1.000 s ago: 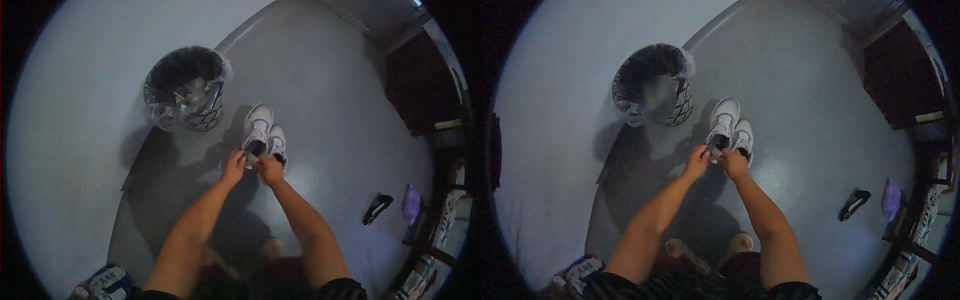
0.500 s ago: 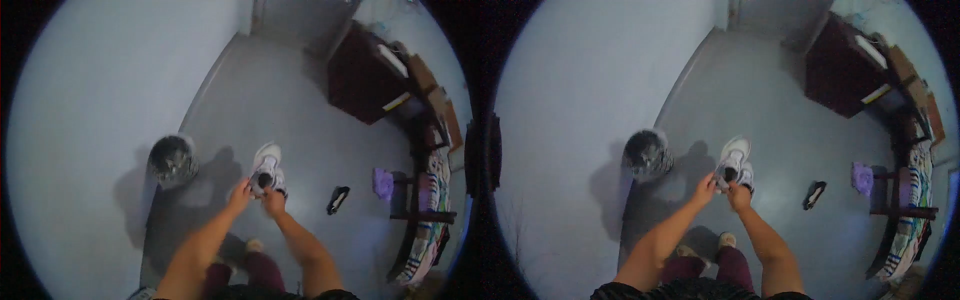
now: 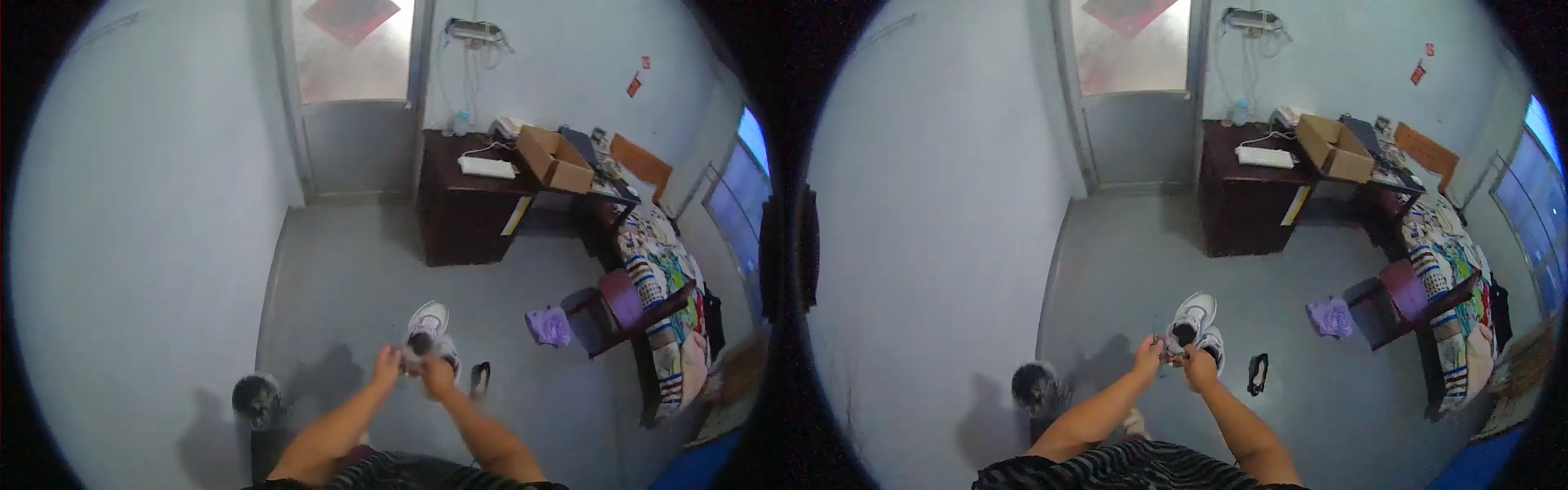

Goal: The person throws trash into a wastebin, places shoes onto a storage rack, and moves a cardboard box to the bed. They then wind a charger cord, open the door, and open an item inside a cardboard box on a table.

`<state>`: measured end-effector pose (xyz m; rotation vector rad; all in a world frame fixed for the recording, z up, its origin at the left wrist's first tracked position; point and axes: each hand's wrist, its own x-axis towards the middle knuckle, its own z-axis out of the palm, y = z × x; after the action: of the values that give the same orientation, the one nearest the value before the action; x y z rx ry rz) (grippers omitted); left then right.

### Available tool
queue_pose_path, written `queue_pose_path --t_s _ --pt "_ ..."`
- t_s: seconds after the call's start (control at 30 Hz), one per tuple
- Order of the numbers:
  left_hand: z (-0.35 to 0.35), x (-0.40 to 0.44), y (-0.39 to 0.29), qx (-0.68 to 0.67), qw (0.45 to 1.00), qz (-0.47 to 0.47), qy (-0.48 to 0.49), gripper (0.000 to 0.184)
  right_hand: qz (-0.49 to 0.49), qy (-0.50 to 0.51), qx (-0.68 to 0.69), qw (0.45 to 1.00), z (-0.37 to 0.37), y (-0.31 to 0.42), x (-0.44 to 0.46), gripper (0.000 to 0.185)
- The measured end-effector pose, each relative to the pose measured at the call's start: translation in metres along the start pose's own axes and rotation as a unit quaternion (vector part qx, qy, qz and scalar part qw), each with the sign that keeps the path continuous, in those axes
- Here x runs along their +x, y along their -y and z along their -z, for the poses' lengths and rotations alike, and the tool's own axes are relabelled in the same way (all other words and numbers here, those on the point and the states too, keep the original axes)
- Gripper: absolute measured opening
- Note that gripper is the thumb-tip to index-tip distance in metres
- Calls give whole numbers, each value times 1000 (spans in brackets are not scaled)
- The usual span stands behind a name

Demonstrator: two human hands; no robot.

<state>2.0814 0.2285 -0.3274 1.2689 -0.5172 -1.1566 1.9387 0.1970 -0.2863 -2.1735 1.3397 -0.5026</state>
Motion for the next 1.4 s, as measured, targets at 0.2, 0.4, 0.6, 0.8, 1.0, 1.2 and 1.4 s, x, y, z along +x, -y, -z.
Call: queue_pose_path --t_s 0.2,0.4,0.6,0.8,1.0,1.2,1.4 --pt "-70 100 -99 3 994 6 109 15 -40 -91 65 993 78 3 103 25" --pt "-138 165 -157 6 971 68 227 19 -82 -188 45 978 135 -1 154 26" --pt "-230 233 -186 -32 931 157 328 28 -162 -252 58 952 197 -52 208 27" --pt "-344 305 -190 -5 938 166 305 28 -215 -265 57 938 267 -125 269 27" --pt "-398 402 -166 145 939 120 288 30 -185 -259 75 945 288 -198 340 28" --pt "-458 517 -168 288 924 4 253 43 -180 -291 93 935 293 -244 402 22" --pt "-493 636 -171 550 779 -83 289 54 -295 -236 52 924 305 -240 465 29"
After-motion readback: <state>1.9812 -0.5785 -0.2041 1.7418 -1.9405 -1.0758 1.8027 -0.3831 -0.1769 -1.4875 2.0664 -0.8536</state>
